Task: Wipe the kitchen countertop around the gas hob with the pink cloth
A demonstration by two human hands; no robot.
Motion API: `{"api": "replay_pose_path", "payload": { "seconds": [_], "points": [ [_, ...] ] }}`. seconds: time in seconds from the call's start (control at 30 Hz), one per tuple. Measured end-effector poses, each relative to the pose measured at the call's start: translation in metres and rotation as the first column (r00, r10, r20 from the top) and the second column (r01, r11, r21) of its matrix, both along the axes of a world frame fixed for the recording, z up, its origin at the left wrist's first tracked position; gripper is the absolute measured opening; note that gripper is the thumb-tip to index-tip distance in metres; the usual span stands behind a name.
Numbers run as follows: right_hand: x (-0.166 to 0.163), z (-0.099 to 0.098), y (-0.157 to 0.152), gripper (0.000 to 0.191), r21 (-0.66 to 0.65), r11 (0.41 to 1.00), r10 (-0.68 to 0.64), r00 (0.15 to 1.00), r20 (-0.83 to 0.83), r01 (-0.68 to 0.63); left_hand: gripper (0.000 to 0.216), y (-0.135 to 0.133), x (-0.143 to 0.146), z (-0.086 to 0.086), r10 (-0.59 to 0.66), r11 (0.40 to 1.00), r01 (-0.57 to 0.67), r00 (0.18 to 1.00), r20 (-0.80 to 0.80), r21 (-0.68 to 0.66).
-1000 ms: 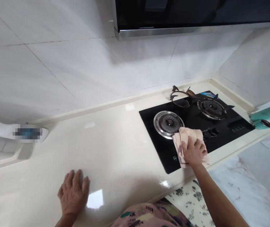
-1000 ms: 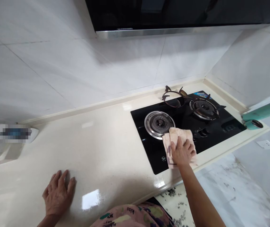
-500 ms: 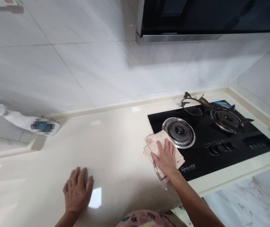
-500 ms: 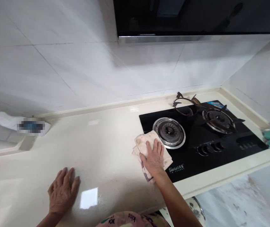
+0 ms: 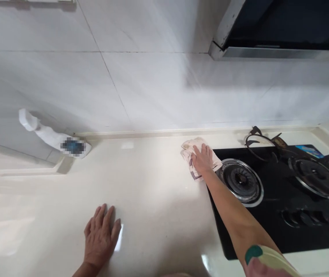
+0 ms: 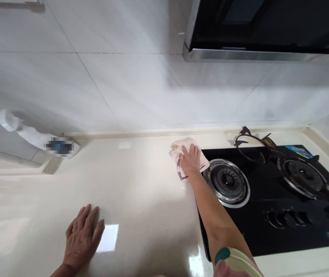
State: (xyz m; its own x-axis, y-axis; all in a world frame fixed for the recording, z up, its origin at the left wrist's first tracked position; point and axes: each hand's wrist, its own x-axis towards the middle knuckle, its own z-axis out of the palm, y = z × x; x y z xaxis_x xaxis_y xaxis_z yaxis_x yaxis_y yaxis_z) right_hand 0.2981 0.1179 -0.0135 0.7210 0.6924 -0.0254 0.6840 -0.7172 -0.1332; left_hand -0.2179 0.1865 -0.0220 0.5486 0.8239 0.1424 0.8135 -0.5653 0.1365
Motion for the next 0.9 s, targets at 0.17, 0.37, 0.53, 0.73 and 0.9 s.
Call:
{"api": "replay_pose_path", "payload": {
  "seconds": [0.17, 0.37, 0.53, 0.73, 0.9],
  "points": [
    [0.018, 0.001, 0.025, 0.061, 0.043, 0.999, -0.004, 1.0, 0.001, 0.004, 0.055, 0.0, -0.001, -0.002, -0.003, 1.0, 0.003, 1.0, 0.016, 0.014],
    [0.0, -0.003, 0.016, 0.052, 0.181, 0.982, 0.067, 0.998, -0.017, -0.062, 0.055, 0.002, -0.002, -0.002, -0.01, 0.999, 0.01, 1.0, -0.003, 0.031],
    [-0.065, -0.016, -0.016, 0.045, 0.376, 0.896, 0.26, 0.966, -0.017, -0.235, 0.055, 0.004, -0.002, -0.004, -0.019, 0.999, 0.019, 1.0, -0.001, 0.042],
    [-0.118, -0.019, -0.051, 0.044, 0.602, 0.728, 0.382, 0.923, 0.044, -0.329, 0.057, 0.006, -0.004, -0.004, -0.013, 1.0, 0.013, 1.0, 0.007, 0.019],
    [-0.031, 0.007, -0.058, 0.044, 0.675, 0.72, 0.189, 0.981, 0.038, -0.165, 0.055, 0.004, -0.002, -0.002, -0.024, 0.999, 0.024, 1.0, 0.009, 0.044]
  ]
}}
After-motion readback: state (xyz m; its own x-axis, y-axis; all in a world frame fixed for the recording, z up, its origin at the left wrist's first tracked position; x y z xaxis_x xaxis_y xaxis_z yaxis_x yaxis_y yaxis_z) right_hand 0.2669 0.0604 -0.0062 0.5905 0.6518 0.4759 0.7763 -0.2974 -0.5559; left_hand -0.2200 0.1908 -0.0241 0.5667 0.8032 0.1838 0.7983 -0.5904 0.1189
